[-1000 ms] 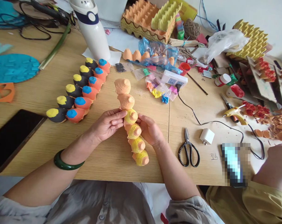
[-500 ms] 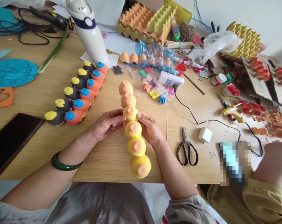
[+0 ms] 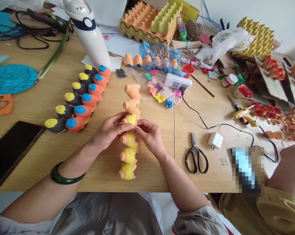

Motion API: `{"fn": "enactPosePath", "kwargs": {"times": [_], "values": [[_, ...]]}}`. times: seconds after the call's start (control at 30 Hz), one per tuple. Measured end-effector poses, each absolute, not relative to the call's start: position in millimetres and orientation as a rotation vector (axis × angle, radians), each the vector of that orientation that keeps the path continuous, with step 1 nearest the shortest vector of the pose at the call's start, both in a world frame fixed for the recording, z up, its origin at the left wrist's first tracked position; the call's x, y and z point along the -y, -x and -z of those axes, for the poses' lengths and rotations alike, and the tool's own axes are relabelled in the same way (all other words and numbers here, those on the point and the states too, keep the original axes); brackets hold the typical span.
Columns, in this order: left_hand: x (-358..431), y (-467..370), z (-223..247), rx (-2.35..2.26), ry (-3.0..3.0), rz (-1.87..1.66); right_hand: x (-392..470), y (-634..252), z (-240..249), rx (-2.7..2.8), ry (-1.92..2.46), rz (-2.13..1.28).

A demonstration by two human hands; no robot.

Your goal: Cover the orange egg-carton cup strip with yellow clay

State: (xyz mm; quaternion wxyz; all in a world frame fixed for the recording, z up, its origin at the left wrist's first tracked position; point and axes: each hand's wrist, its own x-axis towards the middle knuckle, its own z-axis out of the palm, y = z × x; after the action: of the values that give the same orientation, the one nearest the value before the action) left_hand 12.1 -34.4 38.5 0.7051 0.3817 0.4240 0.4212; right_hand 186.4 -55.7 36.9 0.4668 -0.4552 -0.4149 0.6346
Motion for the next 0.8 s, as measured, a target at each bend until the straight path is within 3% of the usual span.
{"fn": "enactPosePath", "kwargs": {"times": [0.53,0.8], "values": [[32,-9,-37,-0.881,-0.833,-0.862,55,-189,-40,1.243,1.172,-1.399],[31,-16,-32,-0.800,-0.685,-0.838,50,-192,-27,1.096,1.301,-1.365]]}}
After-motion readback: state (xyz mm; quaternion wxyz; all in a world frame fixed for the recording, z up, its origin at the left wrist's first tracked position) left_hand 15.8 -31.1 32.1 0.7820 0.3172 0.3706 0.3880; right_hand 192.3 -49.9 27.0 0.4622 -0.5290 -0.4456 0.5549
